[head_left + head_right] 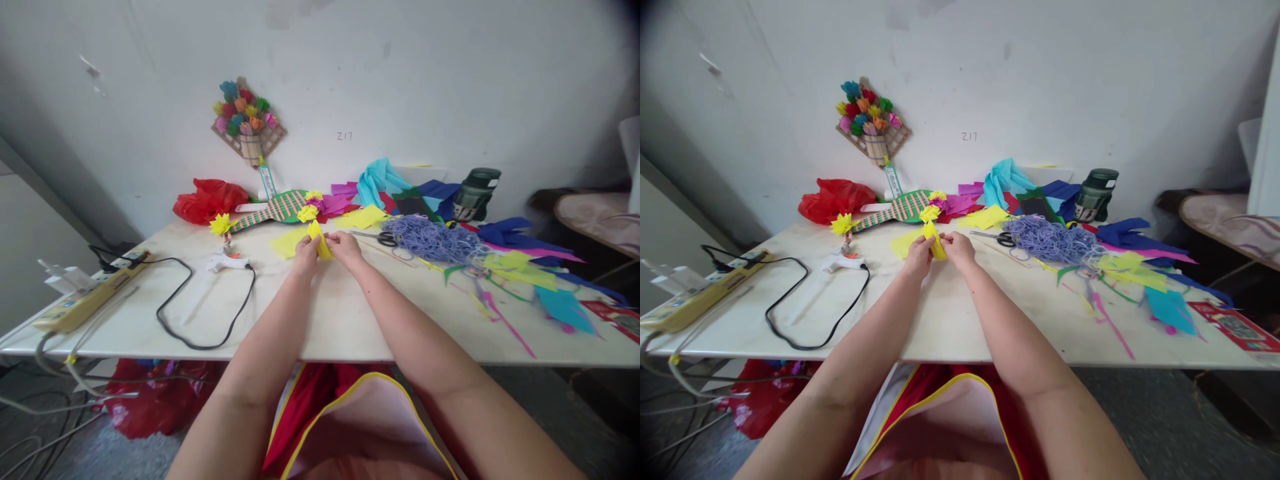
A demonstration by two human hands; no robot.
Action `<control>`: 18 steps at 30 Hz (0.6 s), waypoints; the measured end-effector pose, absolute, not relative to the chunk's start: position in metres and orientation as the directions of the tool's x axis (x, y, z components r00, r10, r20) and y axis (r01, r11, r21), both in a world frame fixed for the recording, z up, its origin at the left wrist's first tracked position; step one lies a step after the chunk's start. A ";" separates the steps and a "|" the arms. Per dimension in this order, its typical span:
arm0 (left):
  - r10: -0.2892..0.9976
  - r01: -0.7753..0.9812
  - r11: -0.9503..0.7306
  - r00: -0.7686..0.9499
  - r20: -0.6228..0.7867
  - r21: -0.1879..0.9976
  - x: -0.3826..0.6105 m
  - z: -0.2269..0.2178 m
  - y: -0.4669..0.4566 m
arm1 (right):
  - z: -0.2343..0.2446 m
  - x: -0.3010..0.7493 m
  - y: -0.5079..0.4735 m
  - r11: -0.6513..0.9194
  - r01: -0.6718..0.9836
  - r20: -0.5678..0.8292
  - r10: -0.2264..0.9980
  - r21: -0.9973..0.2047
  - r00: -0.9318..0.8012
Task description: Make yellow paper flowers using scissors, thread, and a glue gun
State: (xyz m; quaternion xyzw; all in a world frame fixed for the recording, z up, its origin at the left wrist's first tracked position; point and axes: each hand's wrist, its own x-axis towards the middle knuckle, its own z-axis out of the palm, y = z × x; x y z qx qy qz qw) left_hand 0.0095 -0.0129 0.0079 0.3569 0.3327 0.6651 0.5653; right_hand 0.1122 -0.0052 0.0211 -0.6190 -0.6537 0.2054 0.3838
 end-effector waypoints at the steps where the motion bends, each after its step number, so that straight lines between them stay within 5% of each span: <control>1: 0.990 -0.521 -0.140 -0.100 0.103 0.842 0.009 0.008 -0.013 | 0.022 0.113 -0.005 0.137 0.661 0.226 0.973 -0.738 0.051; 13: 0.993 -0.581 -0.115 -0.074 0.088 0.805 0.014 0.009 -0.013 | 0.010 0.111 0.005 0.140 0.482 0.184 0.982 -0.865 0.044; 18: 0.995 -0.651 -0.104 -0.073 0.075 0.752 0.015 0.010 -0.013 | 0.011 0.108 0.002 0.114 0.537 0.174 0.983 -0.836 0.061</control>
